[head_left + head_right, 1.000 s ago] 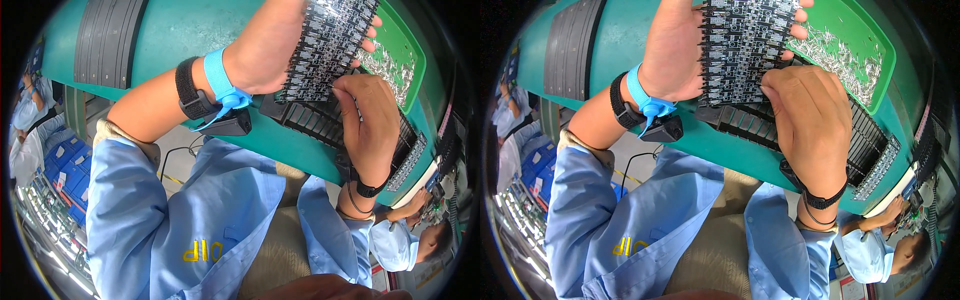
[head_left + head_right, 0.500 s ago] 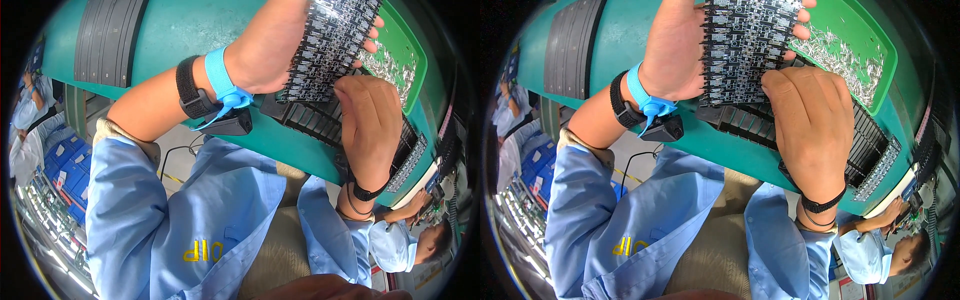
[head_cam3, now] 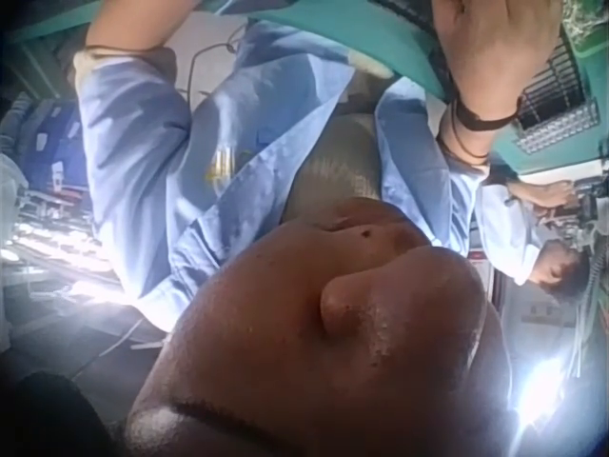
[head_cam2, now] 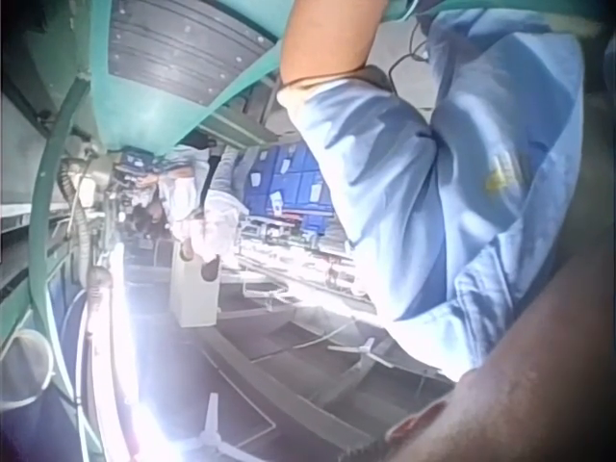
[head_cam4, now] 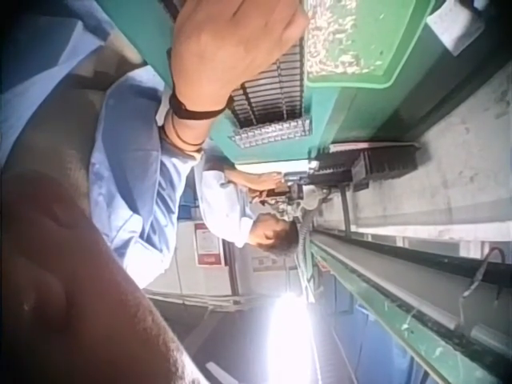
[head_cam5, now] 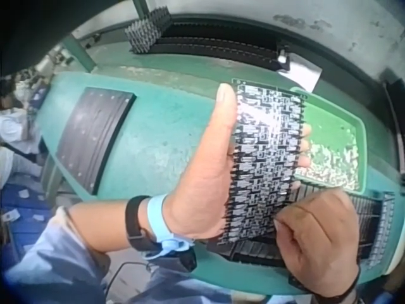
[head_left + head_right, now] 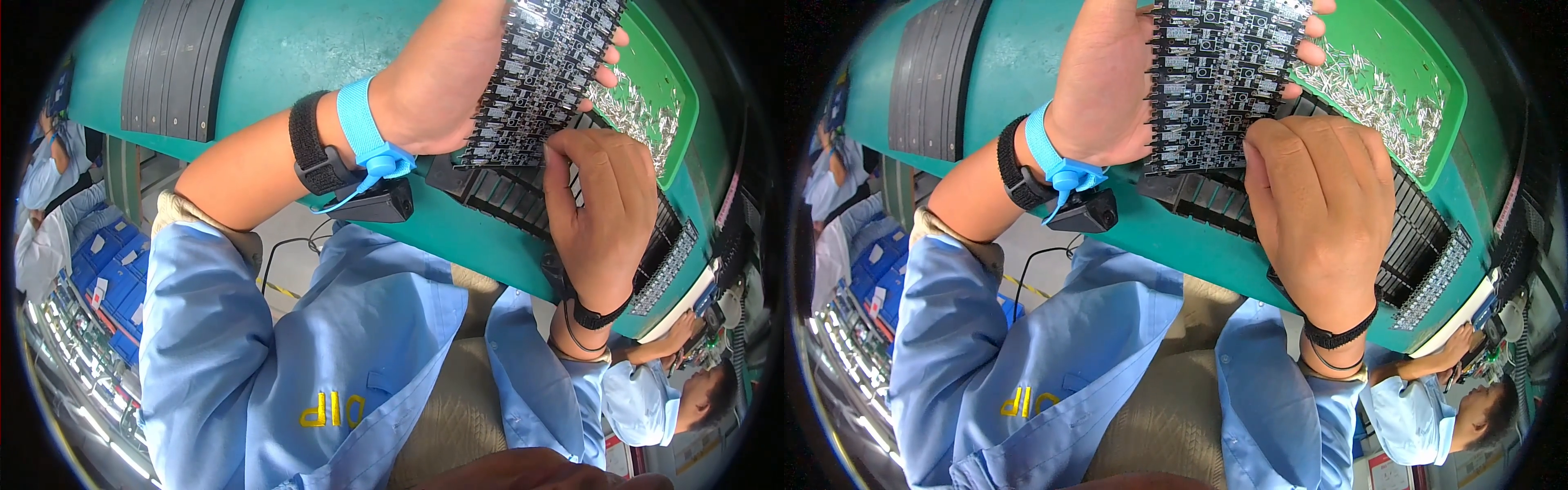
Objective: Assembling small electronic components onto a grid array.
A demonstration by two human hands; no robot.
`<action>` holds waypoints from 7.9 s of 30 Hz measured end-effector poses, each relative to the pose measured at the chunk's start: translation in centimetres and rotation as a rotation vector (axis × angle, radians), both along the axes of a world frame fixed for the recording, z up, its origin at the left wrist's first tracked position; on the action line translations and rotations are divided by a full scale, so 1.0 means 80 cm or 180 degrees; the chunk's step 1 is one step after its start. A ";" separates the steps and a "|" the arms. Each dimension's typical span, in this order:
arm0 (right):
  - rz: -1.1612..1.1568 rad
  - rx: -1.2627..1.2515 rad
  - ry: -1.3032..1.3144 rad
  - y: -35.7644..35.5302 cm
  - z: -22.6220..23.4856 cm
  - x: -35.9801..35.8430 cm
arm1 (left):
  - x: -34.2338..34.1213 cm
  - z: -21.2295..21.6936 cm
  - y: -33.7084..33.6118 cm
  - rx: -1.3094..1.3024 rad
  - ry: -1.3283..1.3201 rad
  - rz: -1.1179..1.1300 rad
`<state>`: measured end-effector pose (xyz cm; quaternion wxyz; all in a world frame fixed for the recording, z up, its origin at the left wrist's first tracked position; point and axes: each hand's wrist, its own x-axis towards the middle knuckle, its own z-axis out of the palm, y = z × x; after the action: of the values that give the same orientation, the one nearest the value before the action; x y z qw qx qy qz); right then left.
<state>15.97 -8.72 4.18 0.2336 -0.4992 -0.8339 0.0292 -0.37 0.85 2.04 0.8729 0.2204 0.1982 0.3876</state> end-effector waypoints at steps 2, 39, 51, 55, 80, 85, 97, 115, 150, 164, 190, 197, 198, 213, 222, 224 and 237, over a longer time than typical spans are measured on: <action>0.0003 0.0018 -0.0035 0.000 0.000 0.000 | 0.000 0.000 0.000 -0.0012 0.0038 -0.0004; -0.0789 -0.2350 0.2976 0.045 0.019 0.056 | -0.017 0.001 0.010 -0.0273 -0.1957 -0.0617; -0.0658 -0.1208 0.0383 0.090 -0.020 0.058 | -0.014 -0.010 0.013 -0.0300 -0.1934 -0.0602; -0.0559 -0.1176 0.0376 0.090 -0.026 0.062 | -0.016 -0.010 0.014 -0.0296 -0.1991 -0.0666; -0.1073 -0.1738 0.1249 0.091 -0.014 0.083 | -0.013 -0.008 0.013 -0.0205 -0.1152 -0.0329; -0.1072 -0.1809 0.1430 0.091 -0.018 0.087 | -0.015 -0.013 0.016 -0.0264 -0.1764 -0.0559; -0.0481 -0.2008 0.3154 0.009 0.013 0.029 | -0.016 -0.016 0.016 -0.0341 -0.1886 -0.0643; -0.0589 -0.1502 0.2606 -0.008 -0.018 0.006 | -0.012 -0.001 0.016 -0.0597 -0.0448 -0.0163; -0.0384 -0.1004 0.1943 -0.005 -0.019 0.000 | -0.005 0.012 0.013 -0.0440 0.0340 0.0176; -0.0291 -0.0741 0.2087 -0.004 -0.020 -0.010 | -0.013 0.014 0.016 -0.0664 0.0091 0.0115; -0.0695 -0.1146 0.2582 -0.007 -0.012 -0.011 | -0.026 -0.019 0.019 -0.0355 -0.2247 -0.0553; -0.0756 -0.0909 0.2283 -0.011 -0.017 -0.006 | -0.007 0.023 0.010 -0.0706 0.0167 0.0238; -0.0735 -0.0905 0.2286 -0.011 -0.016 -0.006 | -0.009 0.018 0.011 -0.0699 0.0168 0.0242; -0.0661 -0.0422 0.2016 -0.003 0.020 0.008 | -0.015 0.007 -0.004 0.0039 0.0188 -0.0647; 0.0158 -0.0476 0.0034 -0.012 0.105 0.076 | 0.009 0.001 -0.038 -0.0228 0.0090 -0.1557; 0.0232 -0.0592 -0.0383 -0.017 0.107 0.081 | 0.012 0.002 -0.046 -0.0251 0.0269 -0.1805; 0.0947 -0.0127 -0.0634 -0.052 0.075 0.068 | -0.008 -0.001 -0.079 -0.0424 0.0573 -0.2772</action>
<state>21.44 -12.87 10.18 0.1331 -0.3752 -0.9168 0.0305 -1.05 -5.47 1.93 0.9462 0.2595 0.1867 -0.0502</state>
